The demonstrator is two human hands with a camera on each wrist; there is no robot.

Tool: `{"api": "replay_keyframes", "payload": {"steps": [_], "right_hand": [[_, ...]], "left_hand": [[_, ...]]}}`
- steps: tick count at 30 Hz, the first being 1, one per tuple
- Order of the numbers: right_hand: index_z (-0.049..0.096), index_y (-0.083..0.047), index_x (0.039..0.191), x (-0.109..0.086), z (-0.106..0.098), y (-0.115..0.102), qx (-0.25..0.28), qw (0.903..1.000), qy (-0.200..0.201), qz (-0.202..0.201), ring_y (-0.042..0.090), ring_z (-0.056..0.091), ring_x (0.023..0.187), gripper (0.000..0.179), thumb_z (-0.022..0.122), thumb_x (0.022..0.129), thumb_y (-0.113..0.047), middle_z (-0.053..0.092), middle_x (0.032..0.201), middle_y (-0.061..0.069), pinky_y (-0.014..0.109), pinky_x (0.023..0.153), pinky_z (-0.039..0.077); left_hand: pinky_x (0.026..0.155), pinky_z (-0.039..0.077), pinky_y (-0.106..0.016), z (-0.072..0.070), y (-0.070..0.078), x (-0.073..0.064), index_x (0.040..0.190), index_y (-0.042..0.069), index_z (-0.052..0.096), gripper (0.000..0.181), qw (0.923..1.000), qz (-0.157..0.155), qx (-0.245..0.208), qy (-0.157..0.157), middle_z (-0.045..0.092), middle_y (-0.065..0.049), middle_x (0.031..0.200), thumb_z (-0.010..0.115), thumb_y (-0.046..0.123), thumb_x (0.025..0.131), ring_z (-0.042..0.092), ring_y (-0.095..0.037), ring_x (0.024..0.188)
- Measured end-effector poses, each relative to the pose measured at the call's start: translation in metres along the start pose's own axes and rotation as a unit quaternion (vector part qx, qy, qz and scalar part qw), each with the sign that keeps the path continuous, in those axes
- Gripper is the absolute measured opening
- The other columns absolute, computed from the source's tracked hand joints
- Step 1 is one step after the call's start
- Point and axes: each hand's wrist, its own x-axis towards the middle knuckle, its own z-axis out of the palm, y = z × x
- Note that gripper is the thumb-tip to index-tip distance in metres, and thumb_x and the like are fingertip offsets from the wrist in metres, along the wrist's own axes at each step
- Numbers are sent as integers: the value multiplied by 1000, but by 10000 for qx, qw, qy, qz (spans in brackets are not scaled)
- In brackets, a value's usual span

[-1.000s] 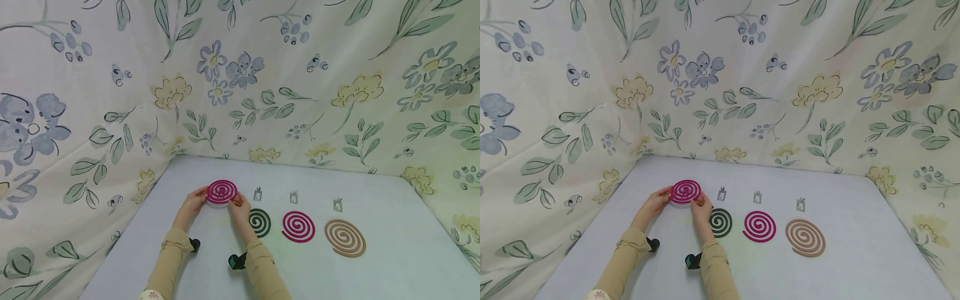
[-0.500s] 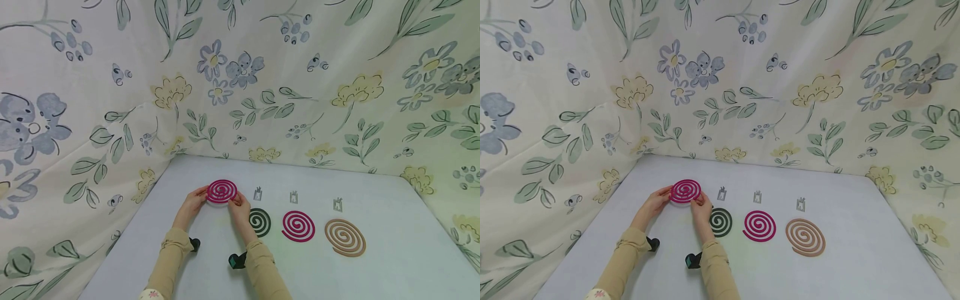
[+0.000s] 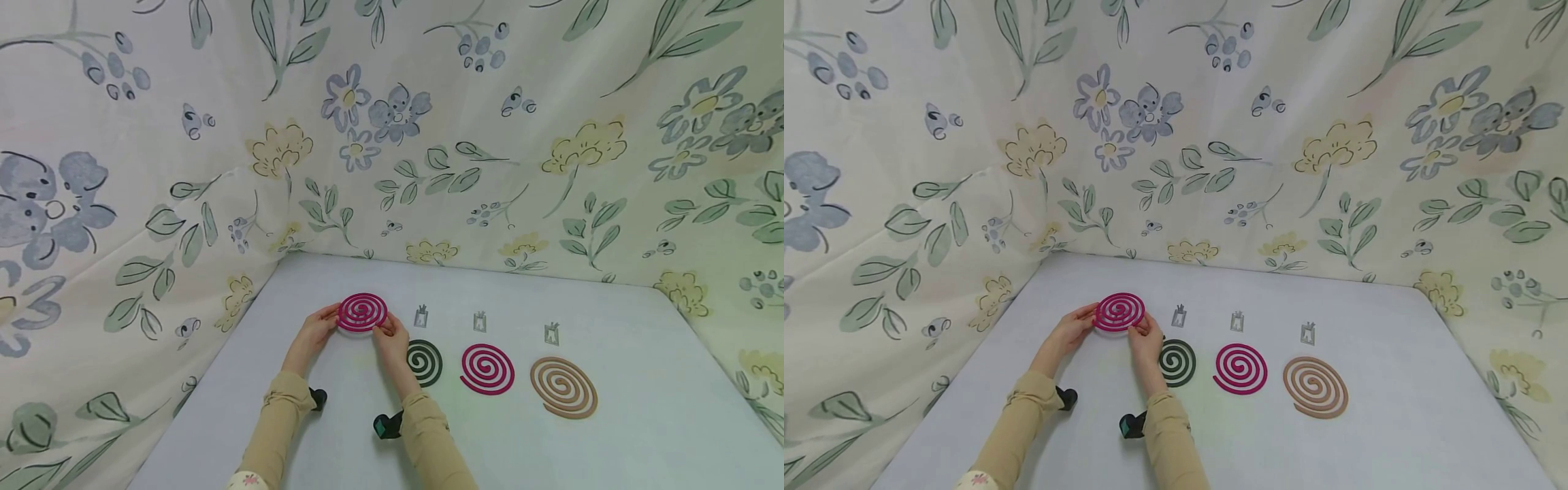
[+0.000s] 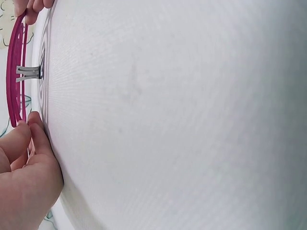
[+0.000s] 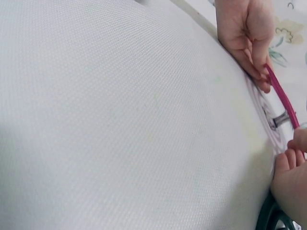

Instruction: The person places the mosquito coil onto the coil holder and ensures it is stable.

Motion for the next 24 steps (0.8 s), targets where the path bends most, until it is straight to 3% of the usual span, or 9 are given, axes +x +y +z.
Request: {"api": "replay_keyframes", "payload": {"steps": [5, 9, 10, 13, 16, 18, 20, 24], "right_hand": [[54, 10, 126, 1, 0, 2, 0, 10000, 15, -78, 10, 58, 82, 47, 65, 80, 5, 65, 100, 23, 15, 72, 48], [54, 9, 125, 5, 0, 10, 113, 9997, -68, -199, 22, 62, 87, 48, 66, 80, 2, 65, 100, 23, 27, 78, 53], [56, 7, 125, 13, 1, 24, 244, 9987, -75, -444, 21, 62, 85, 47, 68, 80, -2, 67, 96, 19, 26, 76, 53], [56, 3, 127, 38, 4, 64, 292, 9972, -212, -651, 22, 63, 84, 51, 73, 80, -8, 67, 94, 15, 31, 74, 54], [58, -1, 126, 72, 14, 119, 374, 9947, -115, -949, 15, 62, 79, 51, 75, 79, -12, 68, 90, 6, 23, 68, 52], [58, -3, 127, 83, 17, 136, 321, 9951, -75, -933, 12, 62, 79, 52, 75, 78, -12, 68, 89, 3, 21, 69, 52], [59, -3, 125, 81, 17, 135, 408, 9931, -31, -1097, 9, 61, 76, 50, 76, 78, -13, 67, 86, 1, 18, 65, 51], [56, 3, 126, 41, 7, 66, 258, 9981, -59, -551, 19, 62, 82, 50, 72, 79, -6, 66, 93, 13, 25, 72, 53]], "left_hand": [[75, 44, -7, 0, 1, 0, 142, -7, 35, 46, 10000, -48, -23, 4, 38, -27, 144, 39, -9, 96, 50, 1, 94], [75, 44, -7, 0, 1, 0, 142, -7, 35, 46, 10000, -56, -37, 2, 39, -26, 143, 39, -8, 96, 49, 0, 95], [75, 44, -7, 0, 0, 0, 142, -7, 35, 46, 10000, -48, -36, -1, 38, -26, 144, 39, -8, 96, 49, 0, 95], [75, 44, -7, 0, 0, 0, 142, -7, 35, 46, 10000, -33, -28, 3, 39, -26, 143, 40, -8, 96, 49, 0, 95], [75, 44, -7, -1, -1, 1, 142, -7, 35, 46, 10000, -5, -29, -26, 38, -26, 143, 40, -8, 96, 49, 0, 95], [75, 44, -7, -1, -1, 1, 142, -7, 35, 46, 10000, -6, -36, -23, 39, -26, 143, 40, -8, 96, 49, 1, 95], [75, 44, -7, 0, -1, 1, 142, -8, 35, 46, 10000, 6, -41, -11, 39, -26, 143, 40, -8, 96, 50, 1, 95], [74, 44, -7, 0, -1, 0, 141, -7, 36, 45, 10000, -1, -48, 33, 41, -25, 142, 40, -8, 96, 50, 1, 94]]}}
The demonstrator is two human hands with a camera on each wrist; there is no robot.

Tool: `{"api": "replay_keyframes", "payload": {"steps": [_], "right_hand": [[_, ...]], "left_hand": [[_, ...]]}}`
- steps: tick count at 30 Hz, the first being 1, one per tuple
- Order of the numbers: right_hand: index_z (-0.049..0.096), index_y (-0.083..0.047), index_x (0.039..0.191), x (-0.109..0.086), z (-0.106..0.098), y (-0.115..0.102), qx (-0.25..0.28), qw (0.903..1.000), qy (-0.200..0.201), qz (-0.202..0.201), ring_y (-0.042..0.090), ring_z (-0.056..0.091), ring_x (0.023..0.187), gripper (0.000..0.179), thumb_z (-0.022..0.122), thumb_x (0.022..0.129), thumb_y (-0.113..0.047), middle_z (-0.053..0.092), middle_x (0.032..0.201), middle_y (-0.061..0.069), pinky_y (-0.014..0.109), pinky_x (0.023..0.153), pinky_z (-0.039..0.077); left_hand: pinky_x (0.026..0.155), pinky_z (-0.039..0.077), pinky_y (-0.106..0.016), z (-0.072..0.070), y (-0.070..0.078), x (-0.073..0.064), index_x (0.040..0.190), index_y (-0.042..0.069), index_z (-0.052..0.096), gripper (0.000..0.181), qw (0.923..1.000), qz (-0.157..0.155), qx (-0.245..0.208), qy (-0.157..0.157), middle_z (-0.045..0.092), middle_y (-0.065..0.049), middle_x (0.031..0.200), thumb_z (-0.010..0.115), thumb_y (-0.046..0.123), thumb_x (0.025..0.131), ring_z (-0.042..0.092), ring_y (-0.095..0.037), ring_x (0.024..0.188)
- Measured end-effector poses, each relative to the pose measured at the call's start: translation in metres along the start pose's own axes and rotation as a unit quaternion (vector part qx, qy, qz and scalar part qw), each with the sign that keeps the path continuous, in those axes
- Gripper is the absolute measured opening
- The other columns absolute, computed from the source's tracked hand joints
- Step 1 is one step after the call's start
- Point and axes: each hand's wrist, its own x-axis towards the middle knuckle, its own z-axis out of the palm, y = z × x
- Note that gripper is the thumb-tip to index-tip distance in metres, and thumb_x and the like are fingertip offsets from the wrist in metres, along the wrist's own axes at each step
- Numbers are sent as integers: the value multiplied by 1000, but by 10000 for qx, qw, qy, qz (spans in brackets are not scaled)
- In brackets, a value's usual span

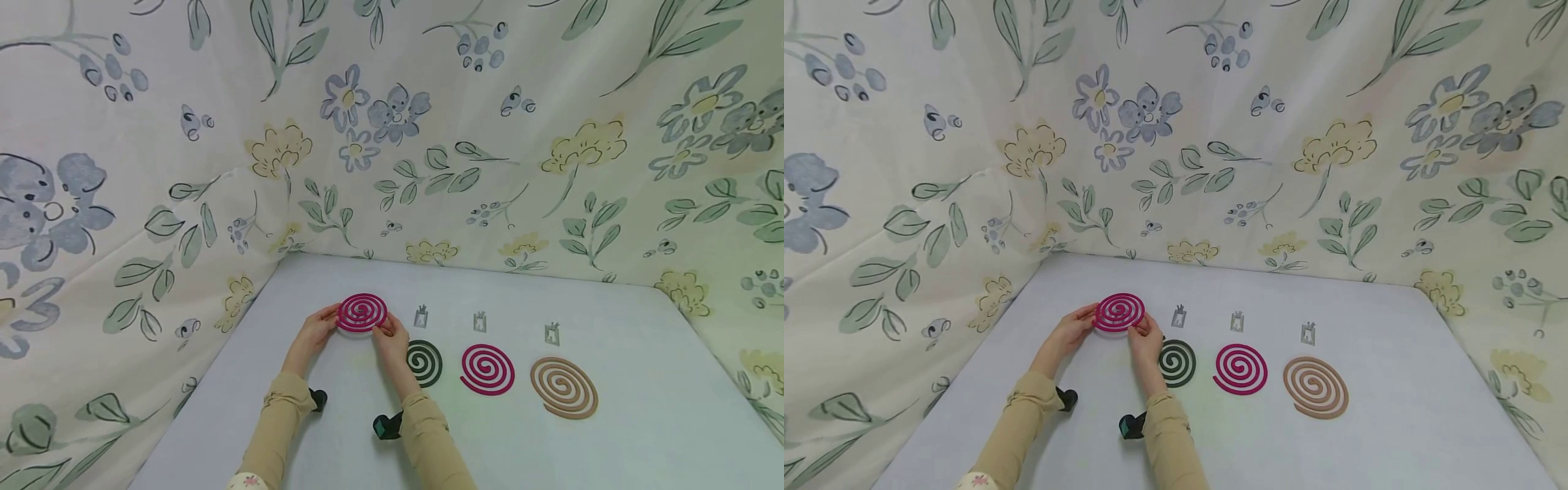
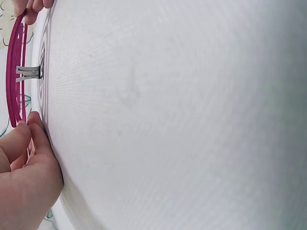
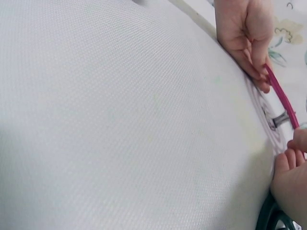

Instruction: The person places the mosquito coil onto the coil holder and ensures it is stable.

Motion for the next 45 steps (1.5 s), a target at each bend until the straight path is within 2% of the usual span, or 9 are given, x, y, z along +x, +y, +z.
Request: {"api": "replay_keyframes", "payload": {"steps": [3, 4, 7, 10, 17, 27, 37, 45], "right_hand": [[53, 9, 126, -24, -3, -52, -166, 9990, 38, 409, 20, 60, 84, 49, 68, 80, 2, 64, 99, 23, 22, 74, 52], [52, 11, 126, -28, -3, -63, -225, 9987, 41, 464, 22, 61, 85, 49, 66, 80, 4, 63, 100, 24, 22, 75, 52], [52, 12, 126, -34, -4, -74, -307, 9984, 58, 467, 19, 60, 84, 47, 65, 81, 5, 64, 100, 25, 19, 74, 50], [54, 10, 125, -33, -4, -72, -319, 9983, 73, 483, 18, 60, 85, 46, 65, 81, 5, 64, 100, 24, 23, 76, 51], [54, 9, 125, -32, -3, -72, -255, 9982, 103, 540, 13, 59, 83, 47, 65, 80, 5, 65, 100, 23, 19, 74, 50], [53, 9, 127, -33, -4, -72, -295, 9976, 65, 628, 24, 61, 91, 47, 64, 81, 6, 64, 102, 24, 22, 76, 51], [54, 9, 126, -34, -3, -73, -293, 9976, 88, 621, 26, 61, 91, 47, 65, 81, 6, 64, 102, 24, 24, 77, 52], [54, 9, 126, -33, -3, -71, -261, 9976, 122, 624, 21, 60, 88, 47, 65, 81, 6, 64, 101, 24, 23, 76, 51]], "left_hand": [[74, 44, -7, -1, 0, 0, 142, -6, 35, 46, 10000, -25, 15, -27, 39, -26, 143, 40, -8, 96, 49, 0, 97], [74, 44, -6, -1, 0, 1, 142, -6, 36, 46, 10000, -50, 20, -19, 39, -26, 144, 40, -7, 96, 49, -1, 99], [75, 44, -6, -2, 0, 1, 142, -6, 35, 46, 10000, -46, 41, -49, 37, -27, 145, 39, -7, 97, 49, -2, 101], [75, 44, -6, -2, -1, 2, 142, -6, 34, 46, 10000, -7, 26, -69, 36, -27, 145, 40, -7, 96, 49, -1, 99], [75, 44, -7, -2, -2, 4, 142, -6, 36, 46, 10000, -5, -35, -30, 38, -25, 144, 40, -8, 96, 50, 3, 92], [75, 44, -7, -1, -1, 2, 142, -6, 35, 46, 10000, -37, -8, -63, 36, -27, 145, 39, -7, 97, 49, 1, 96], [75, 44, -7, -2, -3, 3, 141, -8, 36, 46, 10000, 82, -11, -54, 43, -23, 140, 40, -9, 95, 50, 5, 88], [75, 44, -6, -2, -2, 2, 142, -7, 35, 46, 10000, 54, 10, -77, 37, -27, 145, 40, -9, 96, 49, 5, 91]]}}
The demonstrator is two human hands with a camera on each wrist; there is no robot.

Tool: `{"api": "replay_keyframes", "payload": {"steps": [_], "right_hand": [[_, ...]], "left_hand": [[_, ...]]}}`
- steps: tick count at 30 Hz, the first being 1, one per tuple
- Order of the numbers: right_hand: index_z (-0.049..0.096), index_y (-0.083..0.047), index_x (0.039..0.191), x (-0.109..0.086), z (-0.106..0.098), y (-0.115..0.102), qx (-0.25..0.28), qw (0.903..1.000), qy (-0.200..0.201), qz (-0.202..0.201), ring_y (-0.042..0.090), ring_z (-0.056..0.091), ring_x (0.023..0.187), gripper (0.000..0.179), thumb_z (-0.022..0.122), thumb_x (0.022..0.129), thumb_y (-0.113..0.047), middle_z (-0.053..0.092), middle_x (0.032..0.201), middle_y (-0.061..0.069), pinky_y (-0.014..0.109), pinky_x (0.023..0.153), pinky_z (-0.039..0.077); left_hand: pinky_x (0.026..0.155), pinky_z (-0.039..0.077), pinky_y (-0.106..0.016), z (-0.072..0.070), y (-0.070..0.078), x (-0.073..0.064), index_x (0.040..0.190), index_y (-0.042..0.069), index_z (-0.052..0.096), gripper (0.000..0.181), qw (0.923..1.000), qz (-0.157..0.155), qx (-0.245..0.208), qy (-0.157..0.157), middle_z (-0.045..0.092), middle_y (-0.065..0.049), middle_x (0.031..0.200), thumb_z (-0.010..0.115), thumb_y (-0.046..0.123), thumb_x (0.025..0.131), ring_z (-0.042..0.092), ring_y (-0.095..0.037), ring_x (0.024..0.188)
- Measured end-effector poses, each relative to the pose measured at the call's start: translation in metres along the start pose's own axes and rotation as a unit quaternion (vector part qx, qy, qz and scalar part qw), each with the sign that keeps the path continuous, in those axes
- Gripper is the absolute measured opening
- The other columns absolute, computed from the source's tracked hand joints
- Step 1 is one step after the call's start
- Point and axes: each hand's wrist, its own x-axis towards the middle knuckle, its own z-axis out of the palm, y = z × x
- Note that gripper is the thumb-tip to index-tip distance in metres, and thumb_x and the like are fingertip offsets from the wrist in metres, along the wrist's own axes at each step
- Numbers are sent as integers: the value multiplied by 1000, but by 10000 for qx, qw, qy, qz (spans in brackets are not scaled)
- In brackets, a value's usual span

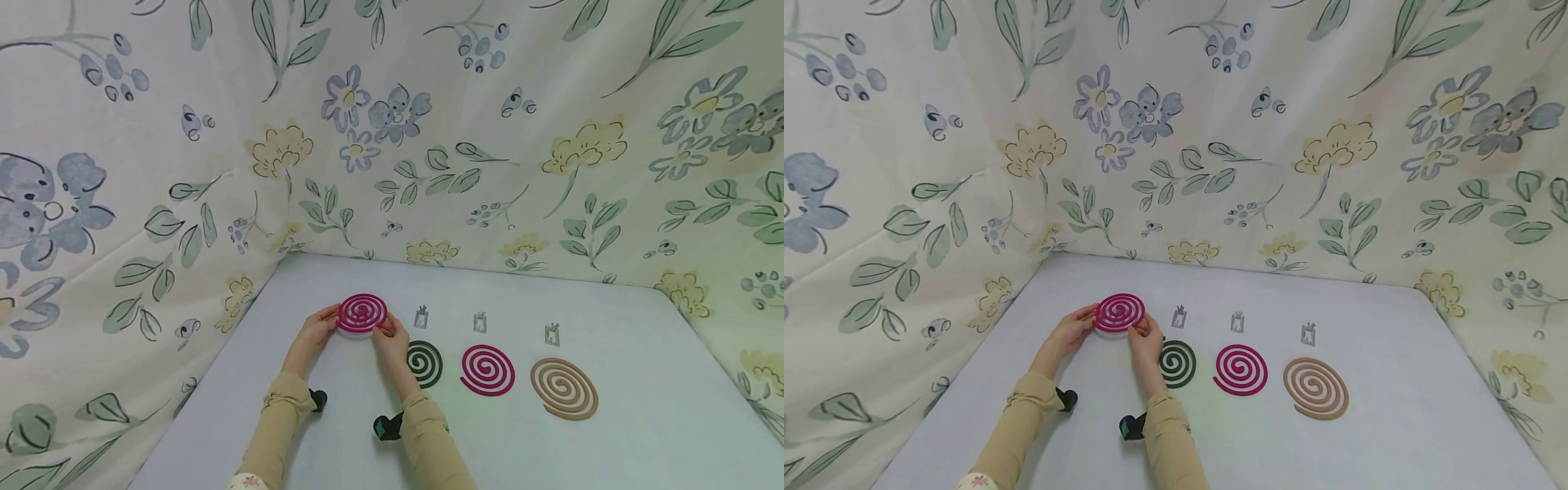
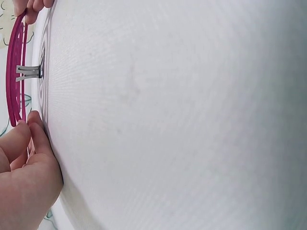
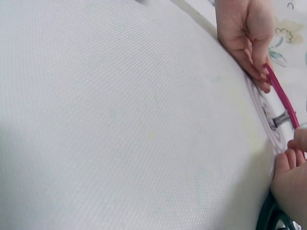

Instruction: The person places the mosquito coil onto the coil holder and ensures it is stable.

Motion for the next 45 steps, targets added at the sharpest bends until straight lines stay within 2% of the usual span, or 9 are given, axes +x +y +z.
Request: {"api": "replay_keyframes", "payload": {"steps": [5, 13, 23, 30, 38, 45], "right_hand": [[54, 10, 126, -1, 0, 0, 28, 10000, -12, -46, 18, 60, 86, 47, 65, 80, 6, 64, 101, 24, 22, 75, 51], [53, 10, 126, -3, -1, -1, 99, 9999, -37, -135, 23, 61, 90, 47, 65, 81, 5, 64, 103, 26, 25, 78, 52], [52, 11, 127, -4, -1, -2, 80, 9998, -47, -149, 25, 62, 91, 48, 65, 81, 6, 64, 104, 27, 27, 79, 53], [53, 10, 127, -3, -1, -1, 39, 9999, -41, -115, 27, 62, 93, 47, 65, 81, 6, 64, 104, 26, 29, 80, 53], [53, 10, 127, -3, -1, -2, 18, 10000, -25, -94, 25, 61, 91, 47, 65, 81, 6, 64, 103, 26, 27, 79, 52], [53, 10, 127, -3, -1, -2, 55, 9999, -37, -103, 25, 61, 91, 47, 65, 81, 6, 64, 103, 26, 26, 79, 52]], "left_hand": [[76, 43, -7, 2, 2, -3, 142, -6, 35, 47, 10000, -54, 35, -19, 36, -27, 145, 40, -8, 96, 49, -2, 99], [78, 43, -7, 3, 5, -8, 143, -5, 34, 46, 9996, 28, 289, -47, 38, -27, 145, 40, -6, 97, 48, -9, 111], [78, 43, -7, 3, 6, -9, 143, -5, 35, 46, 9996, -3, 276, 11, 38, -27, 145, 39, -6, 97, 49, -3, 102], [78, 43, -6, 2, 6, -9, 144, -4, 34, 46, 9997, -43, 249, 20, 37, -26, 145, 39, -5, 98, 46, -11, 114], [76, 44, -7, 2, 4, -7, 143, -5, 35, 46, 9998, 2, 218, -9, 38, -27, 144, 40, -7, 97, 49, -1, 98], [77, 44, -7, 2, 4, -6, 143, -4, 35, 47, 9998, -43, 209, 7, 38, -26, 144, 40, -7, 97, 49, -6, 105]]}}
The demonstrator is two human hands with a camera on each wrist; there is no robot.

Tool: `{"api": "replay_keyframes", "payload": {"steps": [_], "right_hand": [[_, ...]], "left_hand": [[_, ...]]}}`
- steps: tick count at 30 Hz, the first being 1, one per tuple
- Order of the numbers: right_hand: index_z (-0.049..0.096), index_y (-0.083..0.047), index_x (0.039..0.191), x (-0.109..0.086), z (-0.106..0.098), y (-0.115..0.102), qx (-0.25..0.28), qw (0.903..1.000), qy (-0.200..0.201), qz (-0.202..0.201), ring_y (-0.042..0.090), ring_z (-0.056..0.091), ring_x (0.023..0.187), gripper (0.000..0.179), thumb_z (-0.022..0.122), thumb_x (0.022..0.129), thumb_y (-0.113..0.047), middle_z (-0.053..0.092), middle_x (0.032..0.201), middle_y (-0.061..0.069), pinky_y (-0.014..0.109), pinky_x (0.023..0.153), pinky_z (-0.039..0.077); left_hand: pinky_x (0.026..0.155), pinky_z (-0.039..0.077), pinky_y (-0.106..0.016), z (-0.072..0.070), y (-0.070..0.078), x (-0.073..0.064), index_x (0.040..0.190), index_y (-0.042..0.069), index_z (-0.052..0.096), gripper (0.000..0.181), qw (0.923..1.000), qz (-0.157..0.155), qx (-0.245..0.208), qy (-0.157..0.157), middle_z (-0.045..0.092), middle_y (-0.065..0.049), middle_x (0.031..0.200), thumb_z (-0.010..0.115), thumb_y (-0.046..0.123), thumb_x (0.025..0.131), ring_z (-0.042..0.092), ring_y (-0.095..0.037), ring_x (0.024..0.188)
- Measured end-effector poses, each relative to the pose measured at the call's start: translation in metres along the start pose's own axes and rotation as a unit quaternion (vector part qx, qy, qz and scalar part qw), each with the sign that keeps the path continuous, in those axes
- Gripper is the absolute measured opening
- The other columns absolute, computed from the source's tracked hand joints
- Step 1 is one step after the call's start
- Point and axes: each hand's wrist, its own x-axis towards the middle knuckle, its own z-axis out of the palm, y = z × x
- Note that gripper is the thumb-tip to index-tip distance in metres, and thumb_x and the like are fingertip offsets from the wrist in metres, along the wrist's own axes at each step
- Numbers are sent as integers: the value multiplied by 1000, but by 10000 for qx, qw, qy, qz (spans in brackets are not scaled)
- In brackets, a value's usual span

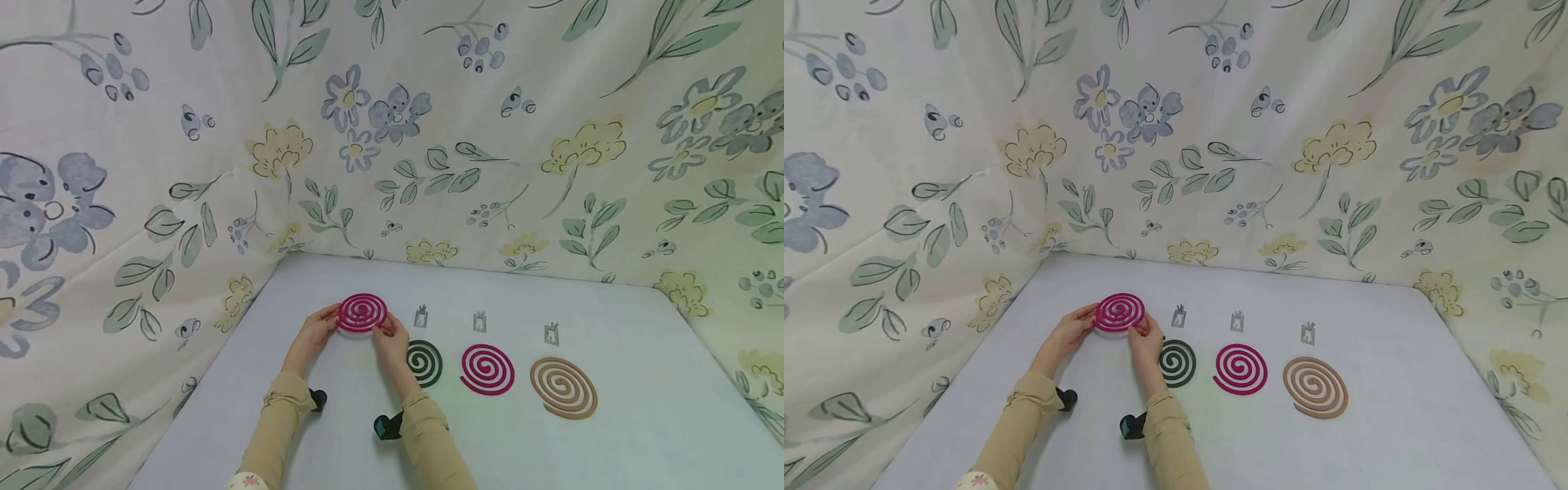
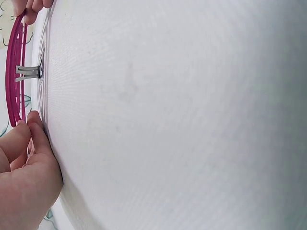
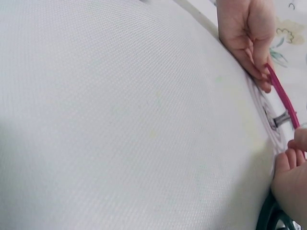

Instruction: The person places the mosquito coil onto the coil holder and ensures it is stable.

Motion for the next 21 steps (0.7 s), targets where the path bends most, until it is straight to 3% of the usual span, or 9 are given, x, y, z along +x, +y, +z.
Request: {"api": "replay_keyframes", "payload": {"steps": [7, 21], "right_hand": [[53, 10, 127, -1, 0, -1, -33, 10000, -2, 39, 25, 61, 90, 47, 65, 81, 6, 64, 103, 26, 27, 79, 52], [54, 10, 126, 1, 0, 1, 33, 10000, 5, 0, 17, 59, 85, 46, 65, 81, 6, 64, 102, 25, 21, 75, 51]], "left_hand": [[78, 43, -7, 0, 2, -1, 144, -3, 34, 47, 10000, -69, 13, 2, 38, -26, 145, 38, -6, 98, 44, -15, 119], [76, 44, -6, 0, -1, 1, 143, -4, 34, 47, 10000, 2, -34, -6, 37, -27, 146, 39, -7, 97, 49, -5, 106]]}}
